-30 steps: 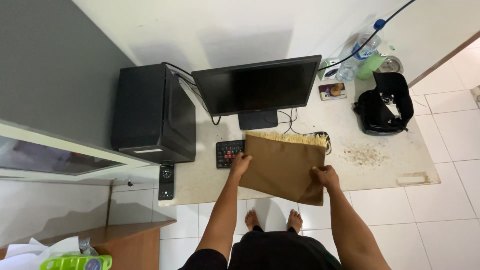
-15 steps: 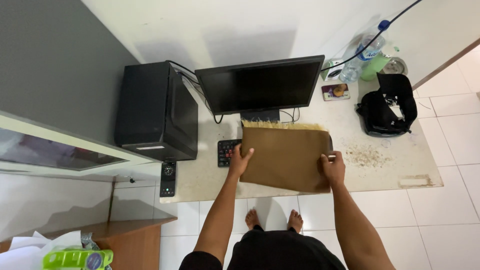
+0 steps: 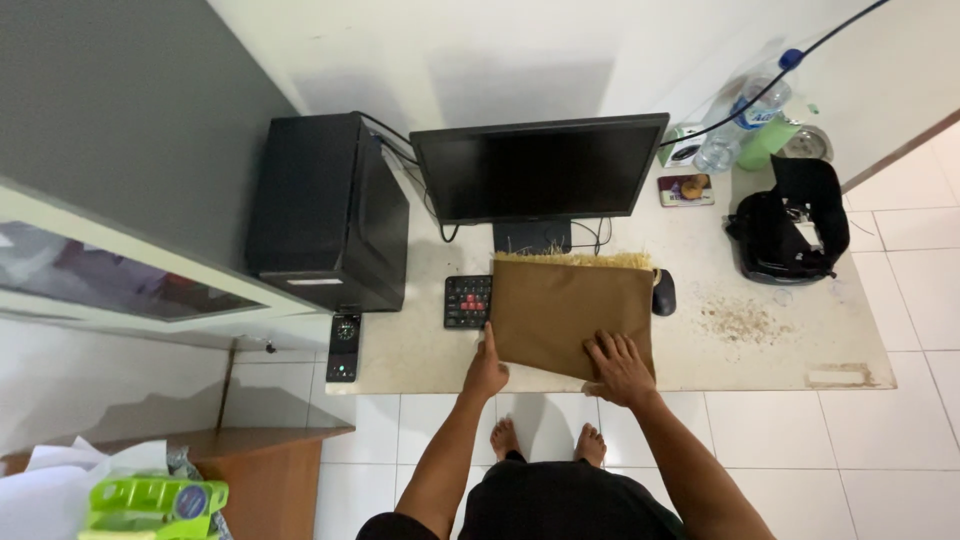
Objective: The recorder organizes a workspace by plugging in a monitor, arranging peripherals, packing cables, folding a cloth, and sorting items into organizer trays.
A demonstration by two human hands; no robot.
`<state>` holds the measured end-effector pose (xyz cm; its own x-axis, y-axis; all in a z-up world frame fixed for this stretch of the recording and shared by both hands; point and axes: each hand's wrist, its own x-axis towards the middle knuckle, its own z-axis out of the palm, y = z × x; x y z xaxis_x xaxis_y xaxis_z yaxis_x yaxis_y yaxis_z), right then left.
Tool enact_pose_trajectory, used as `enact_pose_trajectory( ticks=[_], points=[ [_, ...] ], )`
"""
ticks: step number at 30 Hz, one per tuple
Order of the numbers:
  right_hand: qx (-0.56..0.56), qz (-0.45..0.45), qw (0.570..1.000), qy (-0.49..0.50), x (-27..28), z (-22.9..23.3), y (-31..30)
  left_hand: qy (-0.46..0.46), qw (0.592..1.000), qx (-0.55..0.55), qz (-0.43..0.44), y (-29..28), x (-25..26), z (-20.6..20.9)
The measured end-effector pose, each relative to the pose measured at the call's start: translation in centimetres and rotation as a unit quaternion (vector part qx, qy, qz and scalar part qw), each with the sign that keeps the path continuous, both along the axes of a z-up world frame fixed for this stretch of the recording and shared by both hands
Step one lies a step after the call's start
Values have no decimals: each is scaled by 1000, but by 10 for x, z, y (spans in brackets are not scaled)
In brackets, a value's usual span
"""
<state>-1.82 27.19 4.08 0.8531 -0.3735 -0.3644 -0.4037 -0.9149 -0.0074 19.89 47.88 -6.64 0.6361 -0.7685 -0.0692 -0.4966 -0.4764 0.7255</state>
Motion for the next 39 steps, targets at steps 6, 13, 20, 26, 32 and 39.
enact_pose_trajectory(
  ticks=[6, 13, 20, 26, 32, 39],
  points=[
    [53, -68, 996, -7, 13, -3, -36, -28, 994, 104, 21, 0, 0, 5],
    [-82, -101, 991, -18, -32, 23, -18, -29, 990, 128, 41, 1, -8, 7],
    [126, -373, 783, -482, -16, -19, -69, -49, 996, -68, 18, -45, 9, 57],
    [358, -190, 757, -513, 94, 95, -17, 366, 920, -134, -41, -119, 20, 148],
    [650, -161, 621, -406, 102, 77, -35, 506, 835, -184, 115, -82, 75, 175],
    [149, -481, 830, -237, -9, -156, -145, 467, 832, -230, 192, -14, 116, 205]
  ],
)
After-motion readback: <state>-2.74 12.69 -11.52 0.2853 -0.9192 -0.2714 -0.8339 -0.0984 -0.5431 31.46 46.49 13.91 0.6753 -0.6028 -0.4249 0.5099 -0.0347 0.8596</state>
